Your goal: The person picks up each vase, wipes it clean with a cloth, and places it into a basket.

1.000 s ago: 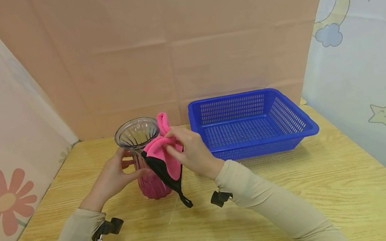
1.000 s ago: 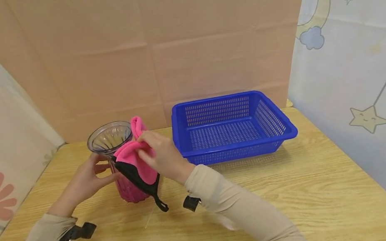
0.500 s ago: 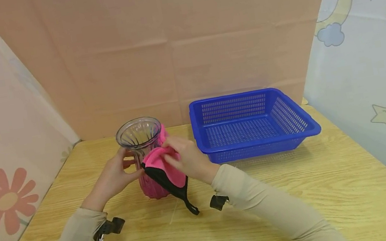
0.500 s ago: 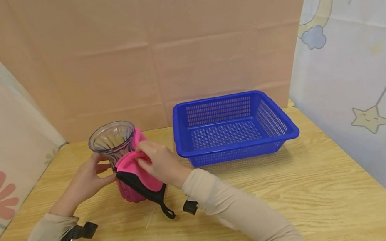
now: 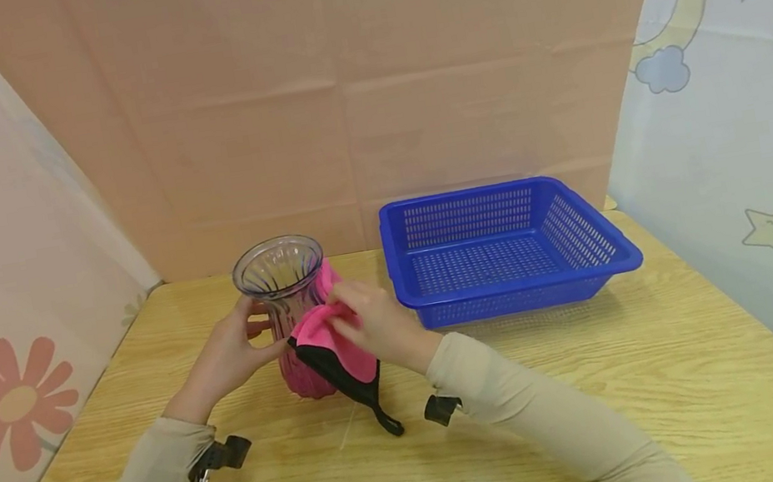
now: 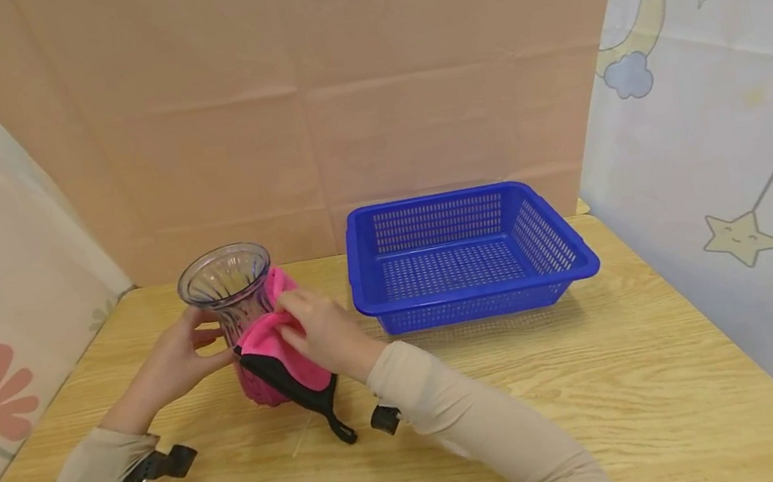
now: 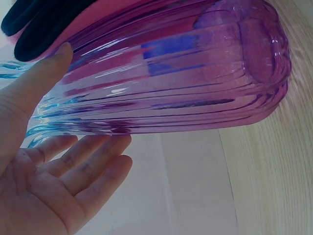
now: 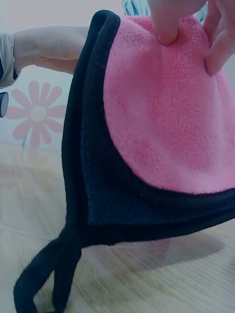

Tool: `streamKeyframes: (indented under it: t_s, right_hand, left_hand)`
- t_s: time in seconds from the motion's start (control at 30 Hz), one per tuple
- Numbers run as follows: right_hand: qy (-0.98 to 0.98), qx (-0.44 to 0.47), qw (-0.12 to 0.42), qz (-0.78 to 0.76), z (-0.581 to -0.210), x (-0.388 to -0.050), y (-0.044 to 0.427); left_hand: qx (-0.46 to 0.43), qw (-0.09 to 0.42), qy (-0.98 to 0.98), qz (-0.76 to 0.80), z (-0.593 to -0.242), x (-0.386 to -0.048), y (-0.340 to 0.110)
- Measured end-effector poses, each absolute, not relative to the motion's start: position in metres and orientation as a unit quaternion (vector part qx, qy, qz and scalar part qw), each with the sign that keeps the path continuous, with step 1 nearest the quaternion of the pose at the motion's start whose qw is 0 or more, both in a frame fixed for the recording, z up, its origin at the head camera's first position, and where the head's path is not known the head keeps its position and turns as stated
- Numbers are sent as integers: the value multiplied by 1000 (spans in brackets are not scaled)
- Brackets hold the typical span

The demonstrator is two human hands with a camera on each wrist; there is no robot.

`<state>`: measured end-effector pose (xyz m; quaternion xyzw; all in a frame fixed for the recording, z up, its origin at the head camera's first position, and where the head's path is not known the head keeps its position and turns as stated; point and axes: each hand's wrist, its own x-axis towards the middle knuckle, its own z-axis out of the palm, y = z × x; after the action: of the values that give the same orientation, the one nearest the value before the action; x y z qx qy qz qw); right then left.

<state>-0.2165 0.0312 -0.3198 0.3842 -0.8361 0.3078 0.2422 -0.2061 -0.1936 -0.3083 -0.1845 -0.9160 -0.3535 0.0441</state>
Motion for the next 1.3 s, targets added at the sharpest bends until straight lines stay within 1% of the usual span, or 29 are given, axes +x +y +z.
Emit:
streamKeyframes:
  t_s: [0.6, 1.3]
  right_hand:
    - [-856, 376, 211, 285, -326, -214, 34]
    - [-849, 387, 214, 288, -332, -215, 36]
  left_hand:
    - [-181, 40, -915, -357, -307, -203, -193]
    - [-179, 35, -916, -357, -307, -203, -192]
